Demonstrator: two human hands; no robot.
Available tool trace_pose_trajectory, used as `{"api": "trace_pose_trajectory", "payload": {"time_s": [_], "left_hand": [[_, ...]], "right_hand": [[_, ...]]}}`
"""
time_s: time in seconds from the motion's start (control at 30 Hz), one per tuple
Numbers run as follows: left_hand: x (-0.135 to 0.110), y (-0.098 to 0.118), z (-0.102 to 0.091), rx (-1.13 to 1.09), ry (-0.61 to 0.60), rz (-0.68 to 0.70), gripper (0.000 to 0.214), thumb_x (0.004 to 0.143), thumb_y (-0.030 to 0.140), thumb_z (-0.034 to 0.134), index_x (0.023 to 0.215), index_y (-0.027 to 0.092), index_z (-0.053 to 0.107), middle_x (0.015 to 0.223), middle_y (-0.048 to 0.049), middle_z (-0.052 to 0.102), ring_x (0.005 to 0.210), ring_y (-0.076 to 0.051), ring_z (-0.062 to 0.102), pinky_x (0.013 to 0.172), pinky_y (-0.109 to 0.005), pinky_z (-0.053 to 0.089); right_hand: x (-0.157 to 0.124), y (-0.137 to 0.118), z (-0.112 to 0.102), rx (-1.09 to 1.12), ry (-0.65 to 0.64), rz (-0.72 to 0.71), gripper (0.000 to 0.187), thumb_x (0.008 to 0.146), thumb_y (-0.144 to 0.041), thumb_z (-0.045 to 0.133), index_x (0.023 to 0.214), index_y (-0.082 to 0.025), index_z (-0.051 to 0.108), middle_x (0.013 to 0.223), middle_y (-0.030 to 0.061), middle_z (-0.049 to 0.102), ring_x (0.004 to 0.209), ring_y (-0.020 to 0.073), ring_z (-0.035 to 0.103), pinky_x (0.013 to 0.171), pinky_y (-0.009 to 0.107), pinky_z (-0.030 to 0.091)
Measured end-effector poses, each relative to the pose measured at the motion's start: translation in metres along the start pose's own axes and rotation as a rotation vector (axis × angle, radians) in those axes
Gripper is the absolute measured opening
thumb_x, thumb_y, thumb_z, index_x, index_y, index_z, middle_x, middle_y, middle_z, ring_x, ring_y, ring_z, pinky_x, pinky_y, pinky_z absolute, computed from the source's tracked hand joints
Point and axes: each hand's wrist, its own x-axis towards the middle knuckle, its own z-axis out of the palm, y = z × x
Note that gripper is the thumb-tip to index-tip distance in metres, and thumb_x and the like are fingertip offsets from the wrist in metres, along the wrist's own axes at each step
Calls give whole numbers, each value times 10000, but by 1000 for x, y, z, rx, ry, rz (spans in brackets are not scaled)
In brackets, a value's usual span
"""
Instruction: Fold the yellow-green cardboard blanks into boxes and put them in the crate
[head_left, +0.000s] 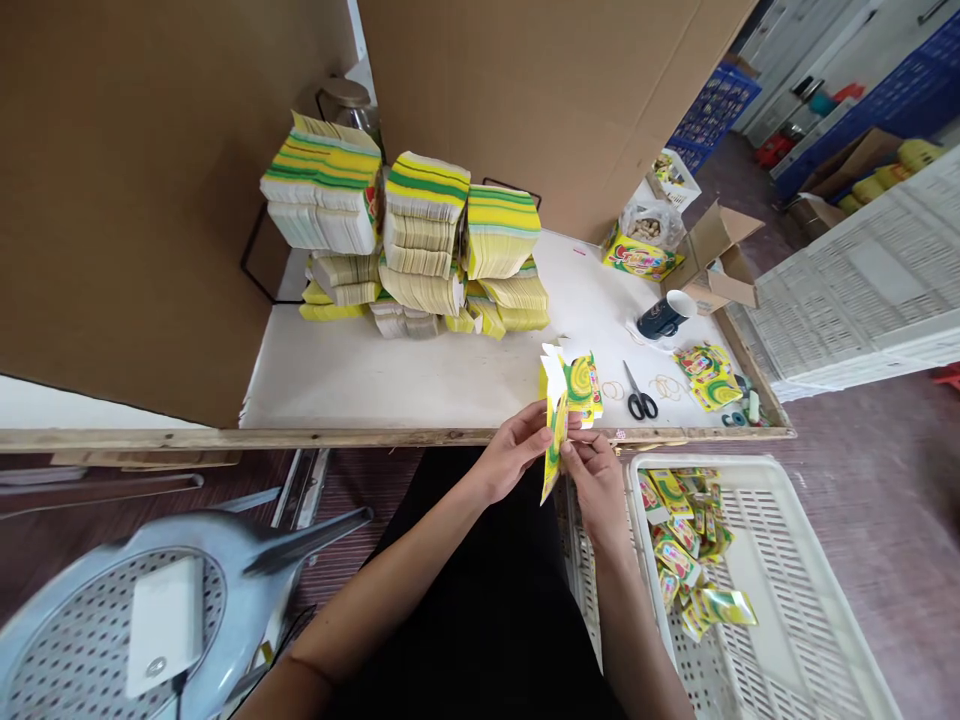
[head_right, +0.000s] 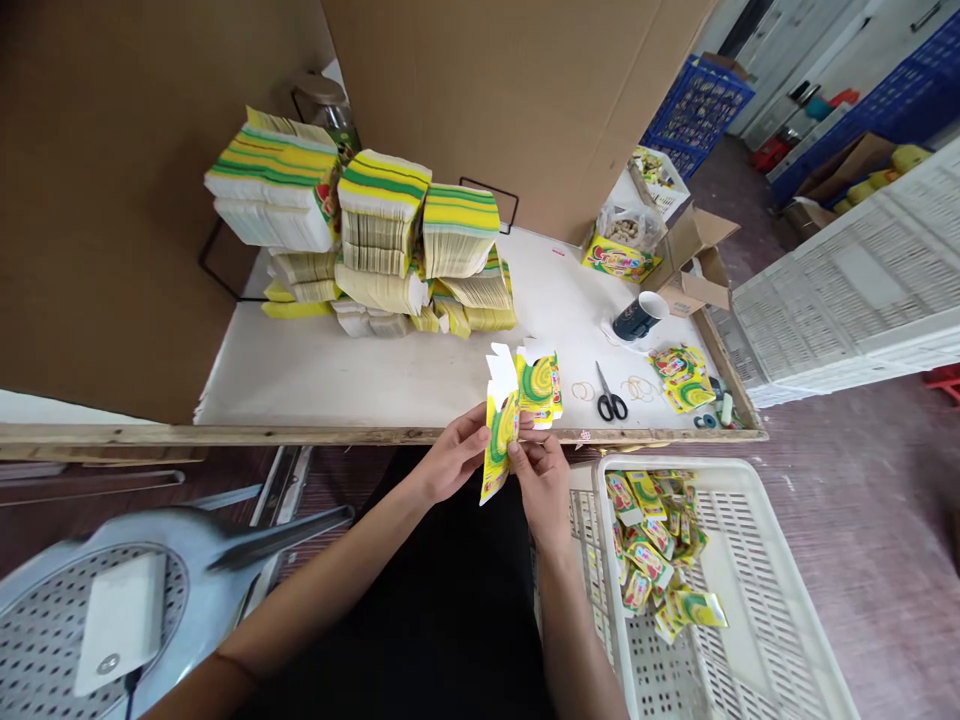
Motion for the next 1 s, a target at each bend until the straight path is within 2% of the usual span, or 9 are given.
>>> {"api": "trace_pose_trajectory", "payload": {"time_s": [0.07, 0.13, 0.23, 0.33, 0.53, 0.63, 0.8, 0.9, 1.0], "left_hand": [[-3, 2, -1, -10, 20, -24, 547, 736, 387, 801, 1204, 165, 624, 1164, -120, 711, 1035, -225, 683, 887, -302, 518], [-4, 2, -2, -42, 12, -80, 554, 726, 389, 802, 1189, 144, 623, 1066, -119, 735, 871, -201, 708, 771, -283, 532], [-5, 1, -2, -95, -26, -153, 596, 705, 442, 795, 1172, 117, 615, 929, -107, 739, 668, -158, 674, 627, -259, 519], [-7, 2, -1, -95, -47, -187, 645, 704, 510, 760, 1173, 95, 603, 886, -110, 726, 612, -161, 651, 570, -266, 513], [-12, 7, 0, 26, -55, -205, 631, 656, 462, 808, 1111, 59, 639, 722, -72, 688, 611, -169, 652, 595, -256, 495], [-13, 5, 0, 40, -38, -215, 611, 648, 437, 829, 1104, 69, 658, 745, -76, 700, 639, -166, 657, 669, -280, 515], [-13, 2, -2, 70, 69, -235, 574, 646, 400, 849, 1110, 108, 682, 844, -74, 728, 655, -147, 662, 704, -282, 525], [-12, 3, -2, 76, 73, -217, 520, 693, 420, 817, 1097, 119, 692, 857, -78, 737, 671, -155, 671, 689, -273, 520], [-11, 2, -1, 115, 79, -135, 517, 746, 460, 770, 1132, 132, 674, 927, -91, 746, 757, -186, 692, 720, -281, 522]], "right_hand": [[1, -8, -6, -291, 66, -117, 207, 855, -400, 674, 849, -198, 628, 795, 33, 651, 698, 171, 585, 668, 321, 486], [1, -19, -12, -495, 128, -276, 173, 873, -363, 651, 918, -196, 646, 920, 61, 651, 743, 178, 564, 662, 325, 462], [-1, -34, -15, -570, -27, -427, 347, 888, -290, 637, 1225, -240, 576, 1249, 90, 581, 970, 208, 572, 759, 345, 480], [-3, -41, -12, -548, -189, -420, 375, 886, -245, 647, 1248, -265, 550, 1239, 71, 556, 1006, 196, 564, 749, 310, 493], [-2, -39, -10, -521, -147, -409, 93, 892, -227, 637, 914, -213, 547, 881, 10, 518, 710, 131, 486, 631, 262, 442], [-1, -41, -11, -526, -166, -404, 126, 917, -242, 601, 811, -205, 545, 848, 19, 519, 733, 141, 511, 622, 258, 443], [-3, -40, -13, -596, -195, -427, 131, 934, -321, 578, 950, -217, 656, 937, 64, 520, 872, 195, 556, 755, 324, 498], [-4, -32, -14, -616, -20, -427, 351, 888, -388, 634, 1198, -225, 621, 1164, 115, 508, 1032, 246, 537, 837, 382, 495], [-5, -20, -13, -532, 70, -292, 469, 879, -442, 631, 1279, -206, 566, 1150, 115, 570, 922, 232, 567, 756, 364, 496]]}}
